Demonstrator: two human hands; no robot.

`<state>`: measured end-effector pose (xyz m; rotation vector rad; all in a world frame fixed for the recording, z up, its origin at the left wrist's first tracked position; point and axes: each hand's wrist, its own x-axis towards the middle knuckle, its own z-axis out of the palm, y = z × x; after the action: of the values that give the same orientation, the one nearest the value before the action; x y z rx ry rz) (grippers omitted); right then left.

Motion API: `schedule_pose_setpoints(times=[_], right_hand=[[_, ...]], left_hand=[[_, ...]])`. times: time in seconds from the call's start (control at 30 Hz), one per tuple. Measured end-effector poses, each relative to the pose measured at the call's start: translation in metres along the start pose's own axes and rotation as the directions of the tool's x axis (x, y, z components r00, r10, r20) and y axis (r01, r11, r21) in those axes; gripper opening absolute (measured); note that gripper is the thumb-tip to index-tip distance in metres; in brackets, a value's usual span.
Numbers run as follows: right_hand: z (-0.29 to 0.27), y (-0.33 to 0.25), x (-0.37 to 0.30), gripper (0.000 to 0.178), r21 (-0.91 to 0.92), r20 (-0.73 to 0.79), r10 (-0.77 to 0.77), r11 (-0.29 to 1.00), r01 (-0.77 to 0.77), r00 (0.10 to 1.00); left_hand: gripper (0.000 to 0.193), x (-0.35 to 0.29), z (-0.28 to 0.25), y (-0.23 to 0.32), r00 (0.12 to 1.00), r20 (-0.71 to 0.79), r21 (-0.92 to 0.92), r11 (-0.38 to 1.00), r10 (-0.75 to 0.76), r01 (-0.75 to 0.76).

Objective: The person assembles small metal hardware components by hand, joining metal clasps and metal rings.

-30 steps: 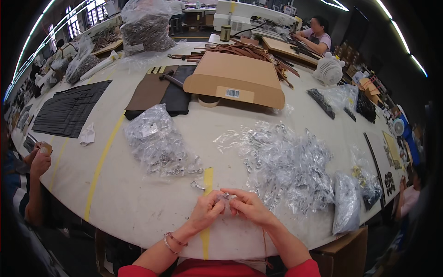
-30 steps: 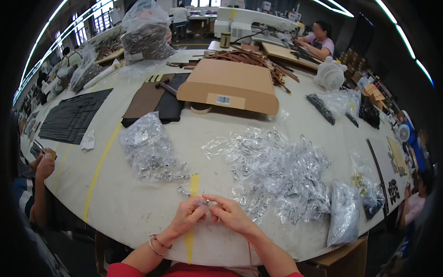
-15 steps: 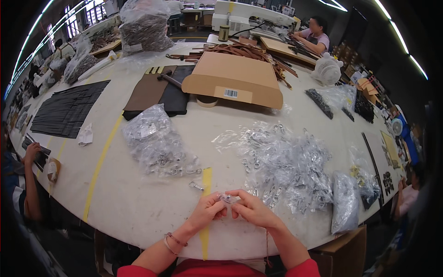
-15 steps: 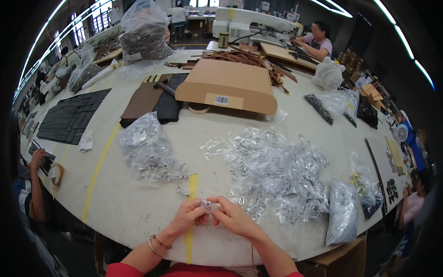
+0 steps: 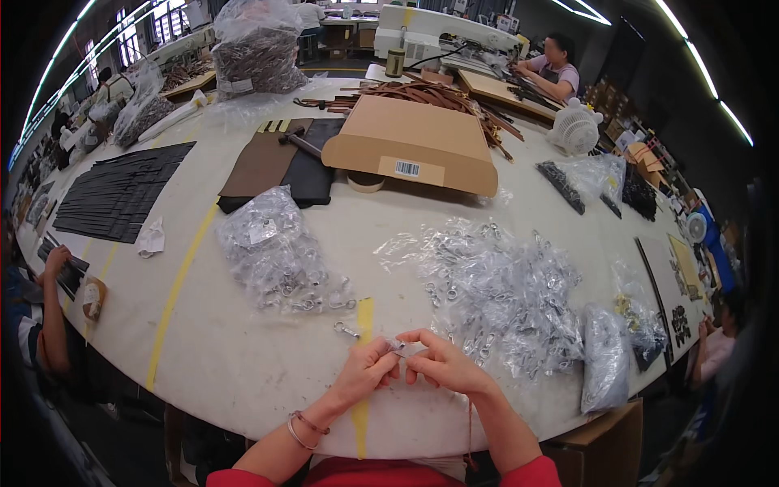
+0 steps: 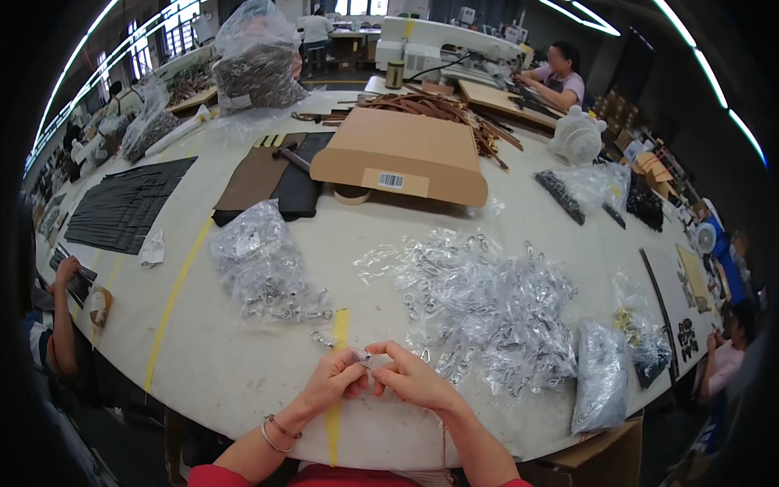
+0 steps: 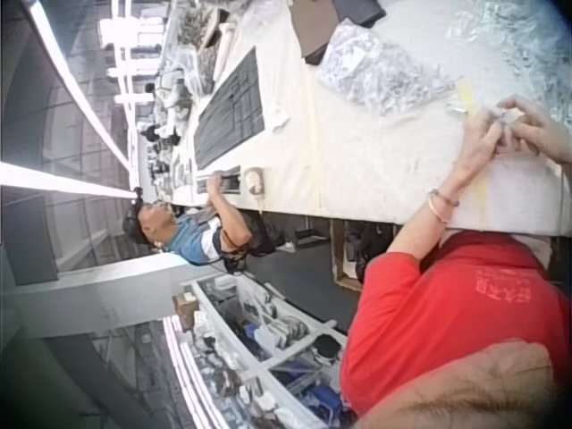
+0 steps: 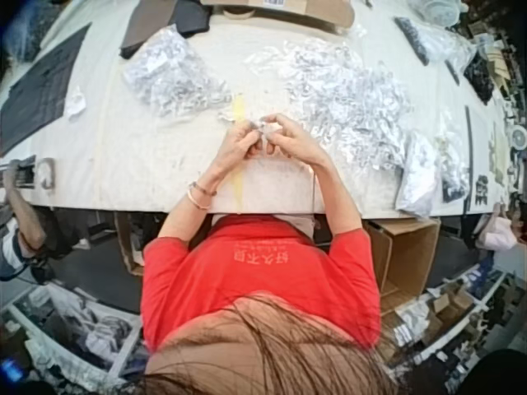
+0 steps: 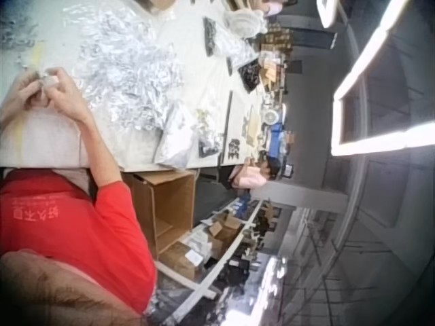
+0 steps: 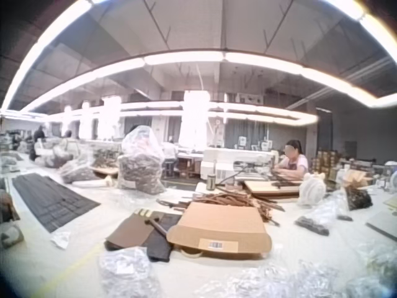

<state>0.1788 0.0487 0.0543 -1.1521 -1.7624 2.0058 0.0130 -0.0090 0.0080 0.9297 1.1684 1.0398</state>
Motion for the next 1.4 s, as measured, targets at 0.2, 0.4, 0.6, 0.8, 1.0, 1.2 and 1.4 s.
schedule_pose_setpoints(times=[0.2, 0.4, 0.6, 0.8, 1.0, 1.2, 1.4], right_hand=[[-0.002, 0.008, 0.009, 0.026, 0.145, 0.006, -0.013, 0.989, 0.012, 1.0], [0.012, 0.024, 0.027, 0.025, -0.67, -0.295, -0.447, 0.727, 0.15, 0.845], [-0.032, 0.013, 0.055, 0.03, -0.899, -0.398, -0.545, 0.392, -0.195, 0.738], [-0.026, 0.021, 0.058, 0.033, -0.871, -0.416, -0.436, 0.444, -0.211, 0.798], [-0.019, 0.017, 0.042, 0.045, -0.606, -0.461, -0.263, 0.791, -0.085, 0.847], [-0.035, 0.014, 0.022, 0.046, -0.39, -0.535, -0.279, 0.919, 0.06, 0.797], [-0.045, 0.018, 0.006, 0.045, -0.15, -0.5, -0.186, 0.981, 0.127, 0.846]], left_hand=[[0.016, 0.0, 0.0, 0.004, 0.999, 0.007, -0.01, 0.999, 0.043, -0.043], [0.017, 0.006, -0.005, 0.004, 0.992, -0.108, -0.232, 0.972, -0.07, 0.043], [0.018, 0.011, -0.024, -0.001, 0.95, -0.308, -0.672, 0.719, -0.055, -0.176], [0.027, 0.009, -0.017, -0.006, 0.984, 0.134, -0.464, 0.87, -0.117, 0.167], [0.033, 0.008, -0.003, -0.014, 1.0, -0.029, -0.32, 0.947, 0.0, -0.009], [0.039, -0.008, 0.031, -0.008, 0.705, 0.456, 0.652, 0.335, 0.543, -0.68], [0.028, 0.0, 0.007, -0.019, 0.696, 0.544, 0.82, -0.121, 0.469, -0.559]])
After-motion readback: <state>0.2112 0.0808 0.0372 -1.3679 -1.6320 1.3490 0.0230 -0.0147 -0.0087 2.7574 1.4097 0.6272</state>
